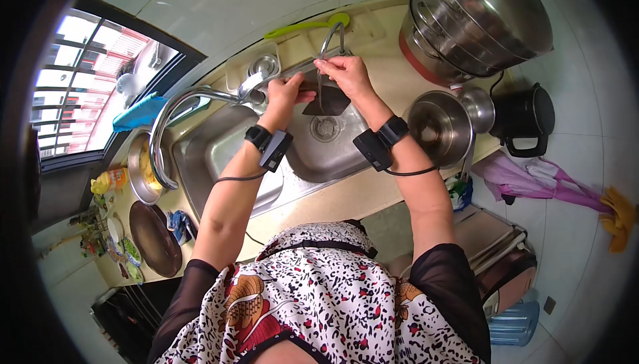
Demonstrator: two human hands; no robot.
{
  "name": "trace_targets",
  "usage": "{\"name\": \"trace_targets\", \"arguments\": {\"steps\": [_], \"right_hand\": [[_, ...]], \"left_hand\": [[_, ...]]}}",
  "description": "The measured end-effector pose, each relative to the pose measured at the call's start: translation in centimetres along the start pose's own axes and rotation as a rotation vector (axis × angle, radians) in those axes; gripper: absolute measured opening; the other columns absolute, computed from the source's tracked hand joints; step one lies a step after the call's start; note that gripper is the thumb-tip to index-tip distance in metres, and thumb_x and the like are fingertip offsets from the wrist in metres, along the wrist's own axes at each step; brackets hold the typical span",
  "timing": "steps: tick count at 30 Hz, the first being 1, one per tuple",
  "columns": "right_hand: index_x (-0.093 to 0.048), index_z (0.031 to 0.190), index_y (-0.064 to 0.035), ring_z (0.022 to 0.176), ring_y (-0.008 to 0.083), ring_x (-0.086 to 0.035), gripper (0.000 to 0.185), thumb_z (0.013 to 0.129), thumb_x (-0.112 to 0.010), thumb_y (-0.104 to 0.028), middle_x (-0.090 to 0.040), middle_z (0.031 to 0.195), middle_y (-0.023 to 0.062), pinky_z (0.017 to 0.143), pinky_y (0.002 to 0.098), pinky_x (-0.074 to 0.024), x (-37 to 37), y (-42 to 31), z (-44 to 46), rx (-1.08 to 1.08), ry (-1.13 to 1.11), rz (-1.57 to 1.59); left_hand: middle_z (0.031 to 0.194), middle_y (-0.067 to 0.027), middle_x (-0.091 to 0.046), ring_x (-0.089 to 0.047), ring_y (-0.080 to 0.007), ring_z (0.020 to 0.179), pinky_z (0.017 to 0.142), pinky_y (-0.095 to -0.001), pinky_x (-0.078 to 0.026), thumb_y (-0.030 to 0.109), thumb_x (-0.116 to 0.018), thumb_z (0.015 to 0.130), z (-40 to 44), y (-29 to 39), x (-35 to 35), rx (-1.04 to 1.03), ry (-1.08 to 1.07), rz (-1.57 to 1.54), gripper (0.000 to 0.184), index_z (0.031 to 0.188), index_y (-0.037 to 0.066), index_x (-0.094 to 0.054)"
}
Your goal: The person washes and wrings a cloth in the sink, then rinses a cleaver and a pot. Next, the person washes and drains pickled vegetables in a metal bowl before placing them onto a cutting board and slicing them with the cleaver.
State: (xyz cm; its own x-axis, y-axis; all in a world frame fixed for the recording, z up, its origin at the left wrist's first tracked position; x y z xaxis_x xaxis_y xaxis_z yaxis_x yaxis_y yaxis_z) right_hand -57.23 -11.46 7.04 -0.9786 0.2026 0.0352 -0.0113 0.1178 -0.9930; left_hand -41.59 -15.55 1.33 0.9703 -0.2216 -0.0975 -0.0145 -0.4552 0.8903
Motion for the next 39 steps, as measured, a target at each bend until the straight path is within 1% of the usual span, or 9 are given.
{"name": "trace_targets", "arguments": {"steps": [5,8,13,19,23,26,33,38,39], "right_hand": [[-0.060,0.096,0.0022,0.077,0.0162,-0.063,0.038,0.095,-0.043,-0.032,-0.065,0.087,0.0115,0.067,0.0270,-0.0511,0.3,3.0,0.1,-0.169,0.082,0.257],[-0.060,0.090,0.0010,0.072,0.0169,-0.064,0.039,0.095,-0.043,-0.033,-0.065,0.085,0.0117,0.063,0.0270,-0.0524,-1.4,6.5,0.8,-0.321,0.018,0.205],[-0.061,0.087,0.0034,0.070,0.0184,-0.065,0.025,0.090,-0.051,-0.019,-0.065,0.082,0.0135,0.065,0.0298,-0.0550,-5.5,9.0,1.6,-0.419,-0.137,0.210],[-0.065,0.088,0.0032,0.069,0.0185,-0.065,0.020,0.086,-0.052,-0.012,-0.067,0.083,0.0130,0.062,0.0307,-0.0551,-4.9,11.1,0.8,-0.544,-0.300,-0.384],[-0.065,0.089,0.0019,0.069,0.0178,-0.065,0.019,0.085,-0.050,-0.009,-0.067,0.083,0.0095,0.056,0.0285,-0.0524,1.6,13.8,4.0,-0.310,-0.004,-0.633],[-0.065,0.088,0.0002,0.064,0.0160,-0.064,0.020,0.086,-0.048,-0.011,-0.067,0.083,0.0091,0.050,0.0253,-0.0475,4.6,11.5,2.6,-0.472,0.266,-0.408],[-0.063,0.085,-0.0008,0.058,0.0129,-0.061,0.019,0.087,-0.048,-0.012,-0.066,0.075,0.0083,0.044,0.0243,-0.0440,3.5,11.8,3.8,-0.571,0.204,-0.176],[-0.060,0.076,0.0014,0.049,0.0131,-0.055,0.020,0.086,-0.044,-0.007,-0.065,0.069,0.0113,0.041,0.0262,-0.0432,1.7,14.8,5.3,-0.646,0.142,-0.101],[-0.058,0.084,0.0028,0.051,0.0129,-0.055,0.017,0.087,-0.045,-0.007,-0.064,0.073,0.0120,0.042,0.0251,-0.0433,0.9,15.0,5.3,-0.678,0.098,0.001]], "left_hand": [[0.083,-0.0244,-0.062,-0.066,-0.0307,0.065,0.056,-0.0331,-0.059,0.012,-0.051,0.088,-1.4,-3.7,4.0,0.180,0.039,-0.333,0.029,0.090,-0.017,-0.051],[0.091,-0.0261,-0.060,-0.065,-0.0320,0.073,0.062,-0.0344,-0.060,0.012,-0.050,0.090,-3.1,-4.8,5.7,0.256,0.095,-0.397,0.031,0.097,-0.018,-0.048],[0.097,-0.0250,-0.058,-0.064,-0.0311,0.079,0.069,-0.0353,-0.059,0.012,-0.049,0.091,-4.2,-7.1,8.0,0.321,0.139,-0.515,0.028,0.103,-0.013,-0.047],[0.097,-0.0230,-0.059,-0.064,-0.0290,0.078,0.069,-0.0336,-0.059,0.013,-0.049,0.091,-3.8,-9.2,10.1,0.338,0.138,-0.606,0.025,0.102,-0.010,-0.048],[0.097,-0.0224,-0.060,-0.064,-0.0281,0.077,0.068,-0.0327,-0.059,0.013,-0.050,0.091,-3.6,-9.3,10.3,0.350,0.121,-0.593,0.025,0.102,-0.009,-0.048],[0.096,-0.0235,-0.061,-0.065,-0.0305,0.077,0.067,-0.0350,-0.060,0.013,-0.053,0.089,-3.9,-8.5,10.2,0.327,0.121,-0.598,0.029,0.102,-0.013,-0.050],[0.090,-0.0157,-0.065,-0.065,-0.0205,0.067,0.063,-0.0293,-0.057,0.007,-0.062,0.083,-5.7,-2.2,5.3,0.005,-0.264,-0.144,0.030,0.108,-0.010,-0.056],[0.076,-0.0071,-0.064,-0.061,-0.0112,0.059,0.054,-0.0245,-0.054,0.005,-0.066,0.078,-5.0,-1.9,2.8,-0.121,-0.315,0.271,0.024,0.100,-0.004,-0.062],[0.076,-0.0069,-0.064,-0.061,-0.0108,0.060,0.053,-0.0242,-0.053,0.005,-0.066,0.078,-4.8,-1.5,2.3,-0.123,-0.303,0.330,0.025,0.101,-0.004,-0.061]]}}
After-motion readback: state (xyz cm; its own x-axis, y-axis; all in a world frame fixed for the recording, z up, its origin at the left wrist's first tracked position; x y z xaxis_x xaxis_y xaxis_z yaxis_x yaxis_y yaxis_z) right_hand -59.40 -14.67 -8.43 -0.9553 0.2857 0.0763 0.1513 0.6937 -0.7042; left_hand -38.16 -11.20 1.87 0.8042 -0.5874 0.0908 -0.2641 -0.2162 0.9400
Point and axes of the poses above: each hand's wrist, its own z-axis towards the middle knuckle, its own x-axis out of the back of the hand, y = z × x, the point moved 10 cm from there along z, towards the middle knuckle
